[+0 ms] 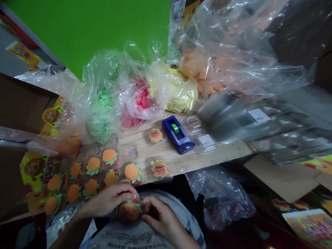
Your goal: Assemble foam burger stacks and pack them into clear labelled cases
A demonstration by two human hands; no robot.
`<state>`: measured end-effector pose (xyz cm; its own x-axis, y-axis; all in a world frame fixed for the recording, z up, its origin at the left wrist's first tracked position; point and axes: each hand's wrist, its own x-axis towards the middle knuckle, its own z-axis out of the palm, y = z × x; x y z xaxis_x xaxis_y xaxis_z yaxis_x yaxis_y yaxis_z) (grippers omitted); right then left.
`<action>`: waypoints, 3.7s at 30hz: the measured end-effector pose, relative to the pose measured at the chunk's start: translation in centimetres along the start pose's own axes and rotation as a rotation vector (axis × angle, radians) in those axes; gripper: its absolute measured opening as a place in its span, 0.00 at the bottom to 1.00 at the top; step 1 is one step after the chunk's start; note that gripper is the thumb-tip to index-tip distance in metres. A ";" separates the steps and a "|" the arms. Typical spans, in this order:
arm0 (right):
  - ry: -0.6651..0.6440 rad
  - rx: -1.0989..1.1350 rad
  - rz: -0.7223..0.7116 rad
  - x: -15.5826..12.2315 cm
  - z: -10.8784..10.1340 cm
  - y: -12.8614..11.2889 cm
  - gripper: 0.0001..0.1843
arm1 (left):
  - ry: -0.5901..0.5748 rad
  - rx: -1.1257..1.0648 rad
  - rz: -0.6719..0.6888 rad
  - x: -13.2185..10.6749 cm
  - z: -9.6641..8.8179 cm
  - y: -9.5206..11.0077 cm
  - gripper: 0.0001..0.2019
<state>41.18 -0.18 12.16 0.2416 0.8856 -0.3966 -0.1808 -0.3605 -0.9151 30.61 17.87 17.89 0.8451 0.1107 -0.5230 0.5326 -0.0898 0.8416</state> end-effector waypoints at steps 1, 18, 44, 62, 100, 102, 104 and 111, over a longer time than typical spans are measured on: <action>-0.015 -0.018 0.011 0.0 0.1 0.1 0.05 | 0.033 -0.003 -0.020 0.0 0.3 -0.1 0.08; -0.139 0.111 0.113 -0.3 -0.3 0.4 0.15 | 0.331 -0.017 0.030 -1.8 2.6 -3.4 0.13; 0.202 0.280 0.159 -0.7 -0.8 -1.1 0.24 | 0.371 -0.259 -0.061 0.3 2.9 -4.0 0.11; 0.128 -0.042 0.092 -0.7 -3.2 -3.2 0.17 | 0.148 -0.073 0.041 2.6 5.0 -0.5 0.09; 0.141 -0.095 -0.042 0.1 -2.3 -2.8 0.15 | 0.239 -0.094 0.030 2.0 5.6 -3.1 0.09; 0.105 -0.100 -0.059 0.1 -2.6 -2.9 0.12 | 0.233 -0.062 0.033 2.0 5.7 -3.2 0.09; 0.062 -0.115 -0.065 0.0 -2.8 -2.8 0.10 | 0.218 -0.035 0.031 2.0 5.8 -3.3 0.10; 0.026 -0.177 -0.057 -0.6 -2.7 -2.0 0.10 | 0.153 0.116 0.189 2.0 6.3 -4.3 0.14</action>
<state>44.00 -0.80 14.07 0.2718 0.8991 -0.3430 0.0043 -0.3576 -0.9339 30.27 12.20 12.38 0.9181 0.2282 -0.3239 0.3749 -0.2353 0.8967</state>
